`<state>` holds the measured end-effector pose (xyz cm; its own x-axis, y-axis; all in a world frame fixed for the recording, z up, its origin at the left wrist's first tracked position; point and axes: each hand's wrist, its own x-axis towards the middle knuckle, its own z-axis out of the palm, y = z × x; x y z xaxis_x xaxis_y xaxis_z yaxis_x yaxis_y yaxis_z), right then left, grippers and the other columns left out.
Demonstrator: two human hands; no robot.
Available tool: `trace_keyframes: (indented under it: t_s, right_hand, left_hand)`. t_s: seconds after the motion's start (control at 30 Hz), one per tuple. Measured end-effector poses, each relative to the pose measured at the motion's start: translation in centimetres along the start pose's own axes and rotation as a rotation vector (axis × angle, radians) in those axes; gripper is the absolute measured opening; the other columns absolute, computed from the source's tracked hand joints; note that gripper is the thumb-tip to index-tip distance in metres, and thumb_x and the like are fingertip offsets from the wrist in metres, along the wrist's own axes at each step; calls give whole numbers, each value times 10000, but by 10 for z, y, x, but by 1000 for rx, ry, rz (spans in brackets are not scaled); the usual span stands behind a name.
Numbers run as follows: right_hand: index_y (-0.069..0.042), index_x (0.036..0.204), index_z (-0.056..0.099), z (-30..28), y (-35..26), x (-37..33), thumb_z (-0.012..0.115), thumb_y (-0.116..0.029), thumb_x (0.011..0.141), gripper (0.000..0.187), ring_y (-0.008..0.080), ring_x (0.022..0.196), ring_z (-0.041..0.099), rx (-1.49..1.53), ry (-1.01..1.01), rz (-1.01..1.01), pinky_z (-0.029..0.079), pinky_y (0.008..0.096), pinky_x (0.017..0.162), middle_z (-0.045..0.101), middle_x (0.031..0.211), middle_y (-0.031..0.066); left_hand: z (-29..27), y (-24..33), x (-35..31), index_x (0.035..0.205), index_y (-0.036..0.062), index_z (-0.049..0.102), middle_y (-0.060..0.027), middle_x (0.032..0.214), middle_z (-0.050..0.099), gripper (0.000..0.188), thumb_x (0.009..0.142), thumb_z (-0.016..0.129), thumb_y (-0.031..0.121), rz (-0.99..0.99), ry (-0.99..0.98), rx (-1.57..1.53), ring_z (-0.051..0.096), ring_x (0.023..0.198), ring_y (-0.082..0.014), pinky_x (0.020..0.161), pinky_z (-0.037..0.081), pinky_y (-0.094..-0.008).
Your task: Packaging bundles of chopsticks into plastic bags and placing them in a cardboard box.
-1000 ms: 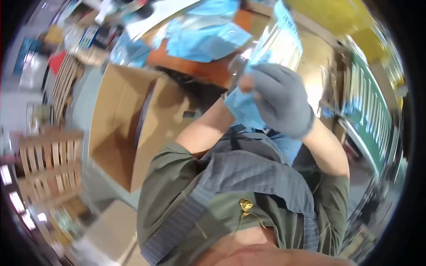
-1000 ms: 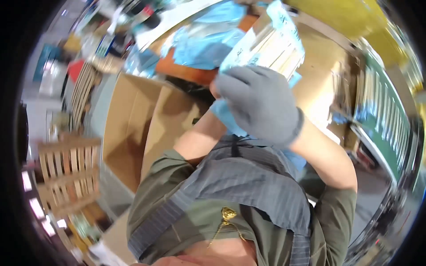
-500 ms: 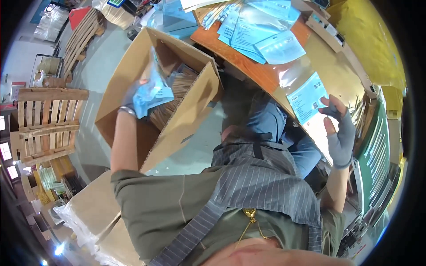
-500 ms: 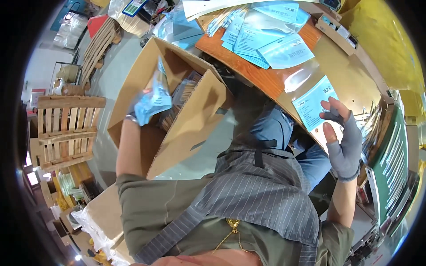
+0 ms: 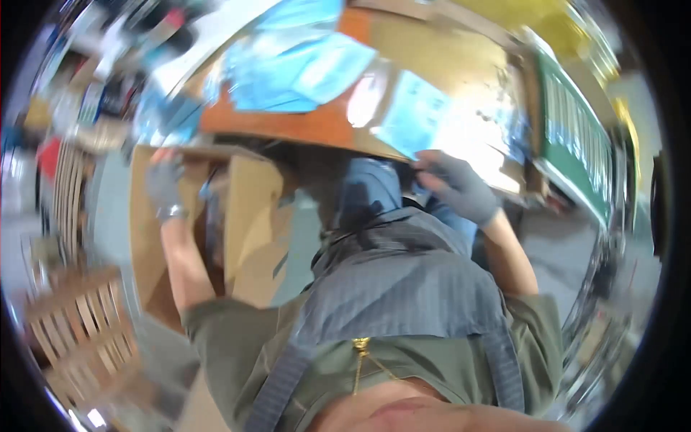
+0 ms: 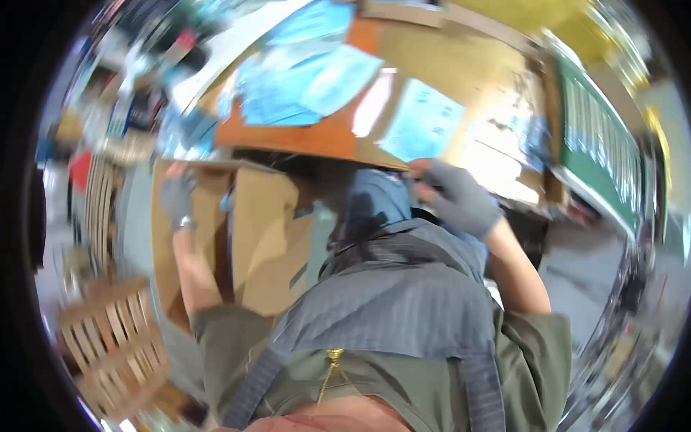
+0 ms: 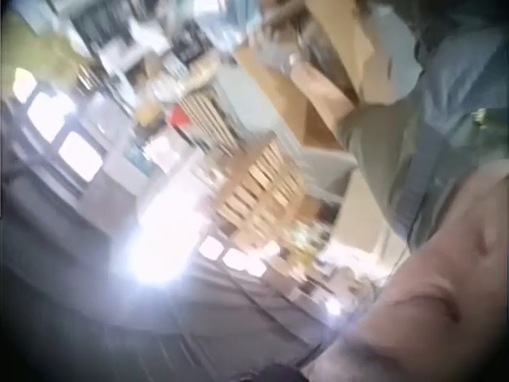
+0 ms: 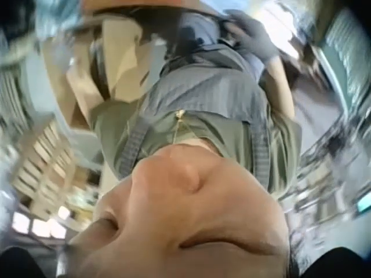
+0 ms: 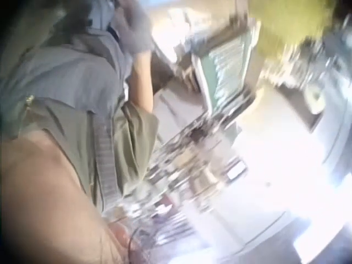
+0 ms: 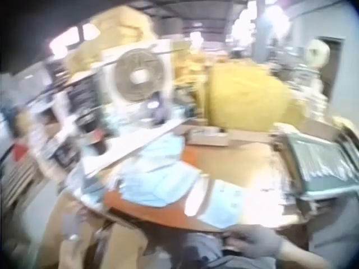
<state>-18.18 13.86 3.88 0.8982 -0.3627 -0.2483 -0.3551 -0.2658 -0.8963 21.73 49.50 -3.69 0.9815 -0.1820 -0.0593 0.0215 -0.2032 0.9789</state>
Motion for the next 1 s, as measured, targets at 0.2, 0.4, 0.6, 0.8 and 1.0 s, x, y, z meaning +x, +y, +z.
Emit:
trace_keyframes:
  t_s: [0.2,0.4,0.6,0.8,1.0]
  right_hand:
    - [-107,1132,597,15,44,-23,596,-271,815,357,343,869,636,-404,-78,-103,496,416,770,657,978,164]
    - [-117,1060,575,-4,107,-69,600,-262,788,309,352,830,608,-336,241,-175,476,433,732,628,888,148]
    - [-96,1069,600,-49,169,-153,583,-235,822,284,295,844,636,-194,769,248,501,386,733,651,899,123]
    - [-75,1053,594,-91,172,-153,573,-214,838,257,297,803,628,-191,796,148,505,375,715,635,871,131]
    - [2,1293,441,-128,227,-126,570,-327,877,546,421,1141,461,-707,882,-109,395,417,978,502,1159,269]
  left_hand:
    - [199,85,-97,1188,24,581,-74,1053,625,303,914,583,153,327,-473,2,572,895,-123,747,473,-244]
    - [390,21,-190,1115,3,598,-116,991,618,350,842,662,212,830,-876,280,594,885,-241,815,475,-337]
    - [501,34,-257,991,41,612,-124,949,599,289,756,662,202,1367,-1005,507,578,895,-299,771,468,-406]
    - [539,49,-236,809,86,583,-83,853,580,90,721,601,91,1669,-1072,877,576,845,-279,720,468,-404]
    - [553,113,-184,914,59,606,-117,938,601,166,749,603,81,1716,-1117,563,569,913,-322,799,457,-425]
